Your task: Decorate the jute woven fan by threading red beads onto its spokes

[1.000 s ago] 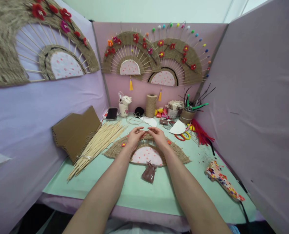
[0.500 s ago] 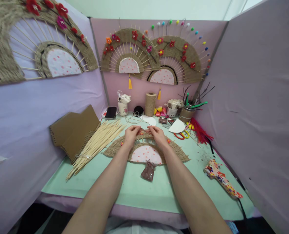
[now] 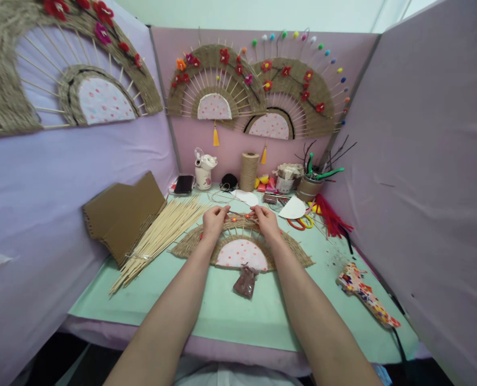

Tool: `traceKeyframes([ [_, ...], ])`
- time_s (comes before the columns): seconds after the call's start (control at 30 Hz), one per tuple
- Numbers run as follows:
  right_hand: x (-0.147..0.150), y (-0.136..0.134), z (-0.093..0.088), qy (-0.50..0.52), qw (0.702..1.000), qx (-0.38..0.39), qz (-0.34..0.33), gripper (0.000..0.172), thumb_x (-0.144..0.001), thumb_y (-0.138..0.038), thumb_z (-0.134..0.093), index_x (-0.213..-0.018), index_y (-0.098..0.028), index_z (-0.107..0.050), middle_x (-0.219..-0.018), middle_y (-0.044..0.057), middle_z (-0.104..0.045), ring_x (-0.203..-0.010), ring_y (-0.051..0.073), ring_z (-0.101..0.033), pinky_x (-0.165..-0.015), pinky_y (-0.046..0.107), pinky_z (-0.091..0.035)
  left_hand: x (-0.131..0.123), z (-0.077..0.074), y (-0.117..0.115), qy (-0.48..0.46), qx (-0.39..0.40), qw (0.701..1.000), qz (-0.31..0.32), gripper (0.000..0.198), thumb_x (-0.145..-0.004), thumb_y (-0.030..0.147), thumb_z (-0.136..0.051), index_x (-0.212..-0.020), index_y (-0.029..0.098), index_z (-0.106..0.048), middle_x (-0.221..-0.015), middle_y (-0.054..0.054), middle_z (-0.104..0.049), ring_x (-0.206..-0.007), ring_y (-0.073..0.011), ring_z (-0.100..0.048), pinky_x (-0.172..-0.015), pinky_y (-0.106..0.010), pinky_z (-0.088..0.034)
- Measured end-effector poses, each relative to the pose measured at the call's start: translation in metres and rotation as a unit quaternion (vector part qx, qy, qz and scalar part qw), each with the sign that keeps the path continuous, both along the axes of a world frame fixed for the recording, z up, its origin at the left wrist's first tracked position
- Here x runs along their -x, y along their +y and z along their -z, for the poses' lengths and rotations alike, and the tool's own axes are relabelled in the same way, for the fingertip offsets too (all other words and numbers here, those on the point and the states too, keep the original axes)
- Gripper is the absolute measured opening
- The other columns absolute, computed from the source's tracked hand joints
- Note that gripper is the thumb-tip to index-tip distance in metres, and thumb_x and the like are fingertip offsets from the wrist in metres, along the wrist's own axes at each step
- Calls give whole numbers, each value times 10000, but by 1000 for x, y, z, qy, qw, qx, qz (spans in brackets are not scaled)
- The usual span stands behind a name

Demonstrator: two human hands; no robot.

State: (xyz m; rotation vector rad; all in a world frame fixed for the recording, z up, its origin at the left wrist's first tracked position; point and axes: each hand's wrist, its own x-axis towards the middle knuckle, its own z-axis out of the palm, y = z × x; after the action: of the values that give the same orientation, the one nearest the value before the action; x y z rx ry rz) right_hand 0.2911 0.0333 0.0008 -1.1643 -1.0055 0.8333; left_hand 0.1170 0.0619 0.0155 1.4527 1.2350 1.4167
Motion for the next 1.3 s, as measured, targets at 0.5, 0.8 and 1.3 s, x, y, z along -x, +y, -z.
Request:
traceKeyframes([
  [0.5, -5, 5, 8, -78, 996, -3, 36, 423, -781, -559, -539, -823, -166, -692, -723, 38, -697, -645, 155, -586, -660, 282, -465, -10, 23, 11, 1, 47, 998, 33, 103, -665, 229, -698, -736, 156, -690, -686, -38, -705, -644, -164, -640, -647, -275, -489],
  [0.8, -4, 11, 23, -194, 981, 0, 13, 256, -723, -283, -590, -934, -192, -702, -759, 24, -697, -724, 182, -623, -735, 313, -483, -20, 19, -4, 61, -4, 998, 29, 87, -686, 145, -662, -755, 179, -703, -735, -23, -719, -709, -166, -641, -715, -279, -477],
  [1.3, 0, 8, 26, -317, 948, 8, 28, 327, -745, -199, -592, -1054, -236, -690, -865, 18, -699, -831, 186, -627, -842, 352, -466, -21, 22, -5, 51, -13, 997, 47, 108, -717, 195, -653, -804, 173, -713, -771, -38, -729, -718, -163, -649, -716, -277, -491],
])
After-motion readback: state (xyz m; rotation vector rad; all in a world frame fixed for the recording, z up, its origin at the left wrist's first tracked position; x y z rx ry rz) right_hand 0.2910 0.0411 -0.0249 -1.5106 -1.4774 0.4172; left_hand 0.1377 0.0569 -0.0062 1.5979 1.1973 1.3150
